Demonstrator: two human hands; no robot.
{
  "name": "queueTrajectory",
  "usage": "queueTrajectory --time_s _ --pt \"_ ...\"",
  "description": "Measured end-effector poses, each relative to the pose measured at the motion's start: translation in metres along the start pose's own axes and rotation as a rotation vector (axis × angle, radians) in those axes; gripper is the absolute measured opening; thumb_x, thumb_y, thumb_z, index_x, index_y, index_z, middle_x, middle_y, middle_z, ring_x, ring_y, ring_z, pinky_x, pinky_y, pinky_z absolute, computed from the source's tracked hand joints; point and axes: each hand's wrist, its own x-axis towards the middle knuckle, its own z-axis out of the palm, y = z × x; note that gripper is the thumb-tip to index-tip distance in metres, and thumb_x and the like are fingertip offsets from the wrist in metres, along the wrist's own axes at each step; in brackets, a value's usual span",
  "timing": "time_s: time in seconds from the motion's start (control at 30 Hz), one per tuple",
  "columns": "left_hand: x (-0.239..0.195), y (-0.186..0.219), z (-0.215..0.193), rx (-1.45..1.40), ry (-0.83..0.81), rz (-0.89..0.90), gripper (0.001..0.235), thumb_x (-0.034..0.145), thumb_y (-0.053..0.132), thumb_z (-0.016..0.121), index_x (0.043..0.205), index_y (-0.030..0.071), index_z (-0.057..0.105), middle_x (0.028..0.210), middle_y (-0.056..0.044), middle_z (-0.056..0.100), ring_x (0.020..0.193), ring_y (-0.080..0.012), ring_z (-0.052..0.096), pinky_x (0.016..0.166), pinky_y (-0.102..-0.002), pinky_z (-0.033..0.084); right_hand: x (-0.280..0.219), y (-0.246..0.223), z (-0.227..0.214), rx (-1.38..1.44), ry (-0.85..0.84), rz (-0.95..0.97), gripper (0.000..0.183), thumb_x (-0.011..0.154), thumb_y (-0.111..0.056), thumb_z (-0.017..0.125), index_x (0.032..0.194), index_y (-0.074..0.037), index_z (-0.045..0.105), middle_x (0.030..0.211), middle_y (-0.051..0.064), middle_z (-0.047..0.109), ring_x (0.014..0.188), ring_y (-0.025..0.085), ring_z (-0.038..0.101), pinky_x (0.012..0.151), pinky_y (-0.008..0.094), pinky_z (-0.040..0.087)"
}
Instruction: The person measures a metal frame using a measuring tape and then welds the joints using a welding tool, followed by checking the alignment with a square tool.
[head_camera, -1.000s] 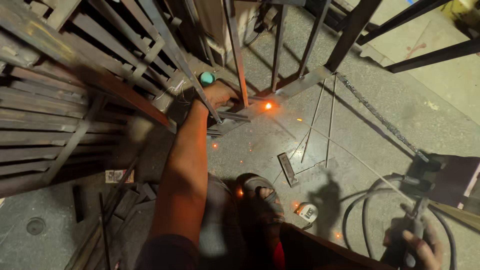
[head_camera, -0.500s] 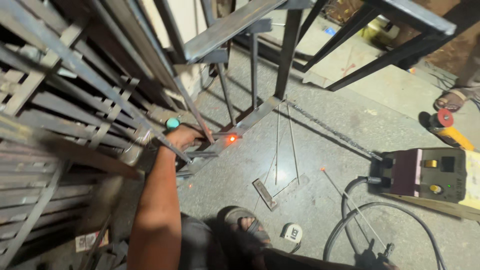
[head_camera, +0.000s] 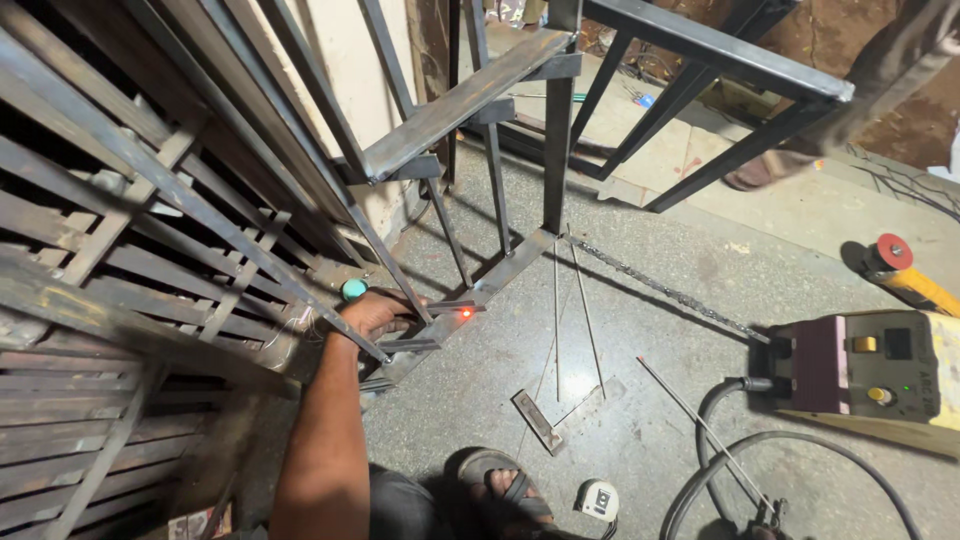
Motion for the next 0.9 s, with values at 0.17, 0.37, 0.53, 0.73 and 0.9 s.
queueTrajectory --time_s 0.17,0.37,0.53,0.73,0.9 --pt "0.007 -0.007 -0.001 0.001 -0.022 0.009 0.023 0.084 0.012 0.08 0.105 0.005 0.08 0.095 -0.004 0.078 0.082 -0.0145 0.07 0.069 -0.026 0.053 -0.025 -0.04 0.008 0.043 0.257 -0.575 0.087 0.056 -0.027 0.089 0.136 -0.011 0.059 0.133 0.022 0.057 0.124 0.043 0.058 0.105 0.053 0.048" --pt "0.007 -0.012 -0.007 0.011 0.003 0.018 0.023 0.084 0.013 0.08 0.105 0.004 0.08 0.093 -0.005 0.078 0.077 -0.0147 0.071 0.067 -0.025 0.055 -0.089 -0.146 0.042 0.05 -0.123 -0.923 0.088 0.067 -0.031 0.082 0.147 -0.015 0.045 0.147 0.022 0.044 0.133 0.043 0.046 0.105 0.053 0.042" --pt "0.004 -0.007 -0.007 0.025 -0.009 0.024 0.023 0.083 0.014 0.079 0.105 0.005 0.08 0.092 -0.005 0.079 0.075 -0.0143 0.072 0.065 -0.024 0.056 -0.093 -0.164 0.055 -0.269 -0.415 -0.915 0.099 0.077 -0.053 0.077 0.159 -0.017 0.035 0.153 0.023 0.038 0.133 0.038 0.042 0.11 0.047 0.042" --pt "0.004 -0.006 -0.009 0.113 0.036 -0.006 0.022 0.087 0.011 0.078 0.109 0.004 0.081 0.095 -0.004 0.079 0.075 -0.0121 0.072 0.065 -0.023 0.055 -0.074 -0.123 0.092 -0.209 -0.38 -0.876 0.095 0.068 -0.039 0.088 0.146 -0.002 0.048 0.145 0.028 0.04 0.137 0.042 0.042 0.11 0.043 0.047" --pt "0.022 -0.009 -0.035 -0.136 0.365 0.048 0.023 0.093 0.009 0.058 0.108 0.004 0.074 0.092 -0.009 0.079 0.072 -0.019 0.075 0.06 -0.029 0.061 -0.054 -0.119 0.107 0.418 -0.546 -0.459 0.072 0.064 -0.01 0.087 0.131 -0.002 0.062 0.134 0.021 0.06 0.12 0.032 0.062 0.099 0.041 0.056"
